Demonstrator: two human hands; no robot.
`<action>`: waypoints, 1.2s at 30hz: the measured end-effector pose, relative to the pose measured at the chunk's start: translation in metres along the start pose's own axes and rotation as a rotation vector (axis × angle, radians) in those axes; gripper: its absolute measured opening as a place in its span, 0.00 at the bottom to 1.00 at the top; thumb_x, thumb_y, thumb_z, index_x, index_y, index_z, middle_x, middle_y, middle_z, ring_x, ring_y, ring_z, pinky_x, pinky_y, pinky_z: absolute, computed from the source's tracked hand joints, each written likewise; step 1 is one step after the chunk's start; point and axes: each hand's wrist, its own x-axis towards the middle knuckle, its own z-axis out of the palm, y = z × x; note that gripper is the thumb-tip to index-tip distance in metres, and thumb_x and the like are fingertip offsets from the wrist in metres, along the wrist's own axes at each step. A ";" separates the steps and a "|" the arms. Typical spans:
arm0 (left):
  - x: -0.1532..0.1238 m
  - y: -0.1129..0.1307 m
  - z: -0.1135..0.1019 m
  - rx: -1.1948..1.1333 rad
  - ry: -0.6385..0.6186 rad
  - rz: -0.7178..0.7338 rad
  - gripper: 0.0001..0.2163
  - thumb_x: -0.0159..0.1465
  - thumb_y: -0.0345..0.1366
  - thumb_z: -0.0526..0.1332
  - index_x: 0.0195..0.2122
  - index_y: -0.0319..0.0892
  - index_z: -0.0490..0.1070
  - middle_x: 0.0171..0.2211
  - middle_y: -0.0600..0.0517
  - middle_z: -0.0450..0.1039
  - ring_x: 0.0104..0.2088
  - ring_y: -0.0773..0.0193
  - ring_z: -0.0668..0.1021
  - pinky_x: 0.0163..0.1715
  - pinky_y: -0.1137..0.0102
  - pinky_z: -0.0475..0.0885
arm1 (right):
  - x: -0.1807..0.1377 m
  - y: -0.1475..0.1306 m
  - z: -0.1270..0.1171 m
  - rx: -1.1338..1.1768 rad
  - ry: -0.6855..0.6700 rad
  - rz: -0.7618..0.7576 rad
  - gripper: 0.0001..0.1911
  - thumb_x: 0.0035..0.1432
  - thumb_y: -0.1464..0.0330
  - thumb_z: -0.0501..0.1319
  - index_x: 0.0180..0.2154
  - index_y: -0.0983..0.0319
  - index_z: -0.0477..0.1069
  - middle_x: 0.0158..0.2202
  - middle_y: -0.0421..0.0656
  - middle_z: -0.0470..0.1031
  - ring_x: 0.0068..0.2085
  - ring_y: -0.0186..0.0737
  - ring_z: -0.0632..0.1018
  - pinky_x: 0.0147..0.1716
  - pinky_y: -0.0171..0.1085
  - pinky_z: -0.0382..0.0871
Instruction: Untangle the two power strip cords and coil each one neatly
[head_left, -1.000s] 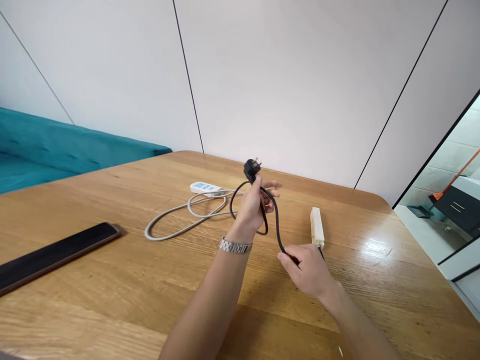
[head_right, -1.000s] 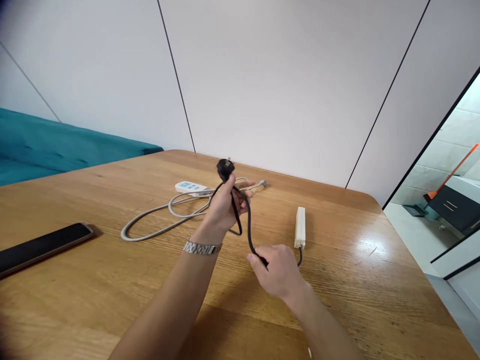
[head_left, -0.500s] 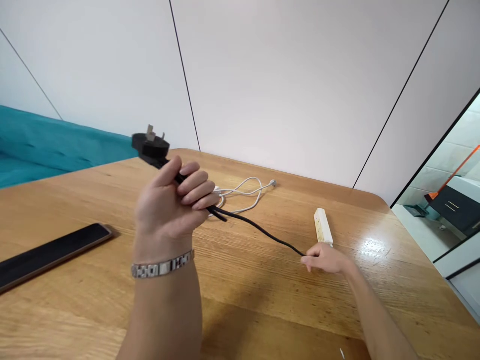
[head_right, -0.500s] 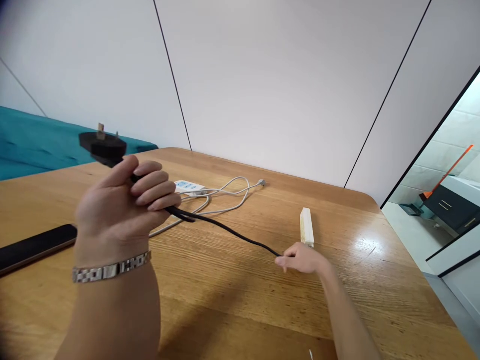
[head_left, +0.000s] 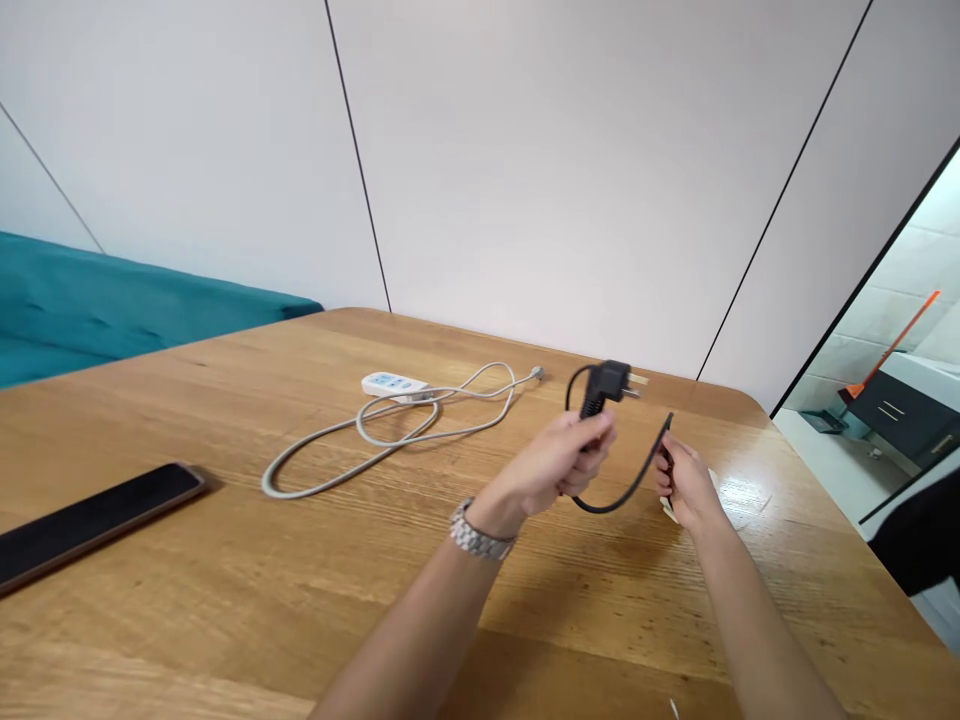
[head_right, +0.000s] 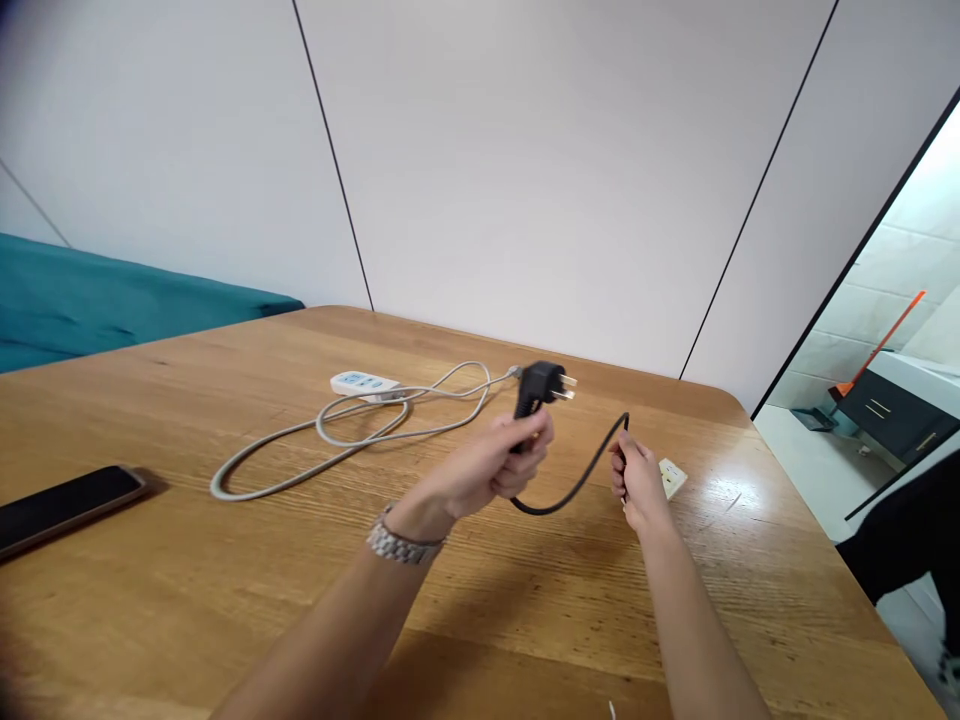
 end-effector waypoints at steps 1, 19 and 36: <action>0.005 -0.007 0.007 0.018 -0.004 -0.019 0.22 0.55 0.55 0.62 0.22 0.43 0.56 0.13 0.64 0.43 0.13 0.78 0.44 0.10 0.80 0.40 | -0.002 -0.003 0.001 0.056 -0.013 -0.025 0.20 0.40 0.53 0.68 0.24 0.61 0.66 0.16 0.31 0.58 0.14 0.25 0.58 0.12 0.27 0.47; 0.014 -0.036 0.039 0.173 -0.122 0.084 0.22 0.51 0.53 0.66 0.23 0.40 0.60 0.17 0.61 0.50 0.17 0.77 0.52 0.16 0.77 0.47 | -0.008 -0.002 -0.001 -0.428 -0.002 -0.516 0.19 0.46 0.52 0.62 0.17 0.60 0.66 0.15 0.37 0.65 0.22 0.37 0.68 0.21 0.36 0.62; -0.032 0.048 -0.060 -0.526 0.456 0.468 0.22 0.69 0.45 0.45 0.21 0.40 0.63 0.13 0.61 0.45 0.11 0.75 0.51 0.11 0.80 0.53 | 0.020 -0.011 -0.059 -0.068 -0.411 0.033 0.23 0.43 0.50 0.67 0.22 0.62 0.64 0.19 0.32 0.53 0.20 0.27 0.52 0.17 0.29 0.41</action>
